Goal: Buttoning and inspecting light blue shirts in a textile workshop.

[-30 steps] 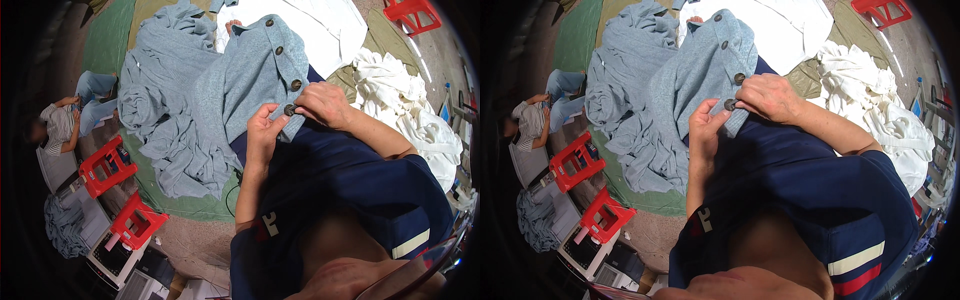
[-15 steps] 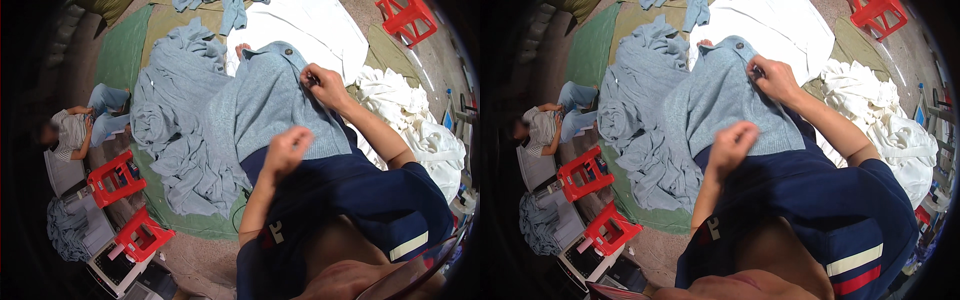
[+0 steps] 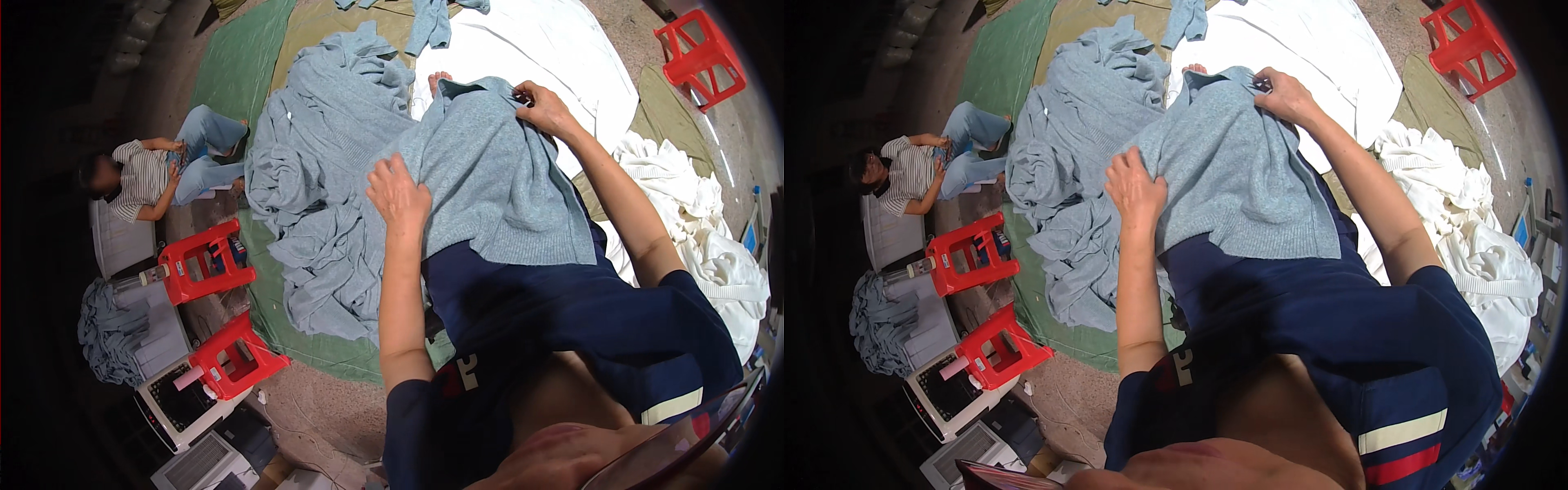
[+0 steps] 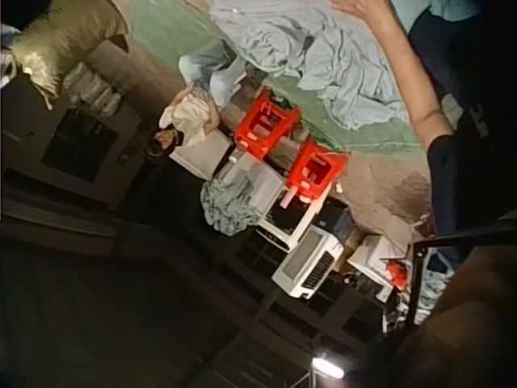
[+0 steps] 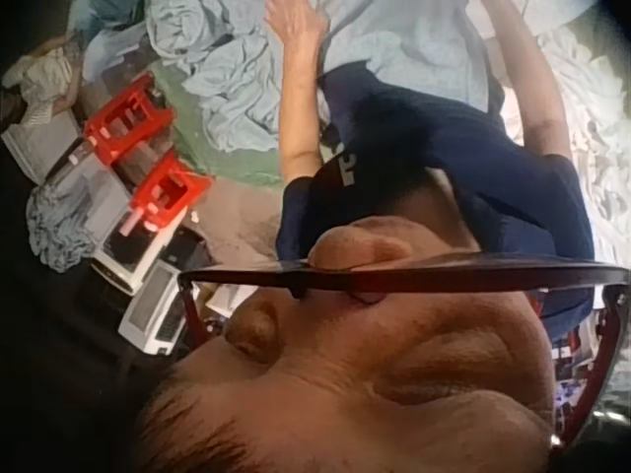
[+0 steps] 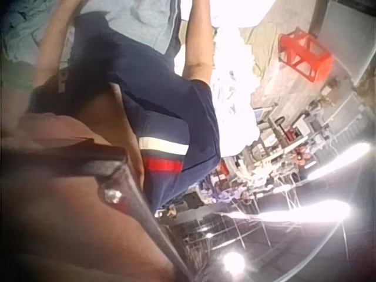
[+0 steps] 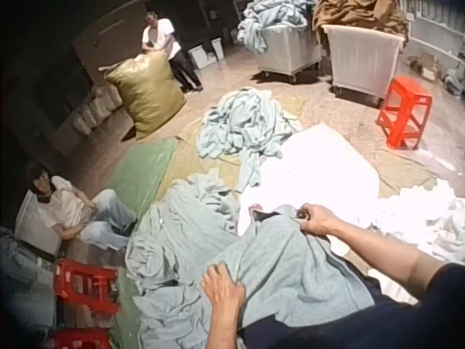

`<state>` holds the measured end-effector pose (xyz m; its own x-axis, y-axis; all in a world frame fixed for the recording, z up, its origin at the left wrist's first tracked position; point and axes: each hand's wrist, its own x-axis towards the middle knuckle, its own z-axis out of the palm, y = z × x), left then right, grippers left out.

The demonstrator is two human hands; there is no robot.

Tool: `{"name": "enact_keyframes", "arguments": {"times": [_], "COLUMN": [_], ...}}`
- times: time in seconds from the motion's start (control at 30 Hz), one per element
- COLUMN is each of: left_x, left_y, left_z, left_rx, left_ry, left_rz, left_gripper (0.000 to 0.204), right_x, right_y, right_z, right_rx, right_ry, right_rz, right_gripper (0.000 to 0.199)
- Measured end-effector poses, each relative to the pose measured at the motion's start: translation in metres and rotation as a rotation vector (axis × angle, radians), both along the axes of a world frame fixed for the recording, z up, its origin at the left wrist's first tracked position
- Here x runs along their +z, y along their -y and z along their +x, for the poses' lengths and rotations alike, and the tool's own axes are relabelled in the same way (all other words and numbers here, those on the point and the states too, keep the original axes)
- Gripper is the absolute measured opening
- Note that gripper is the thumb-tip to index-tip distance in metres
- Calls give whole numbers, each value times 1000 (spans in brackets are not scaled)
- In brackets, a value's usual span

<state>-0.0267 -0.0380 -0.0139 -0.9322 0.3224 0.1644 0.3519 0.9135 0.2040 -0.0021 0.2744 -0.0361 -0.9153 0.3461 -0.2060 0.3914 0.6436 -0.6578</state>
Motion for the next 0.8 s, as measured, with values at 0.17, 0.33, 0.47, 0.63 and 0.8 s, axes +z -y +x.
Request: {"name": "enact_keyframes", "arguments": {"times": [0.17,0.33,0.47,0.63,0.8], "left_x": [12,44,146,161,27], "left_y": [37,84,62,48,77], "left_z": [-7,-5,52,40,-3], "left_rx": [147,263,190,64,282], "left_ry": [23,459,827,830,212], "left_rz": [154,1275,1632,1433,384], "left_gripper": [20,25,27,19,19], "right_x": [0,-7,48,120,153], "right_y": [-8,-21,-40,-72,-32], "right_z": [-2,16,56,132,152], "right_rx": [21,-219,-221,24,186], "right_ry": [41,-374,-622,-1039,-687], "right_rz": [15,-408,-1059,-614,-810], "right_gripper": [35,24,16,28,21]}}
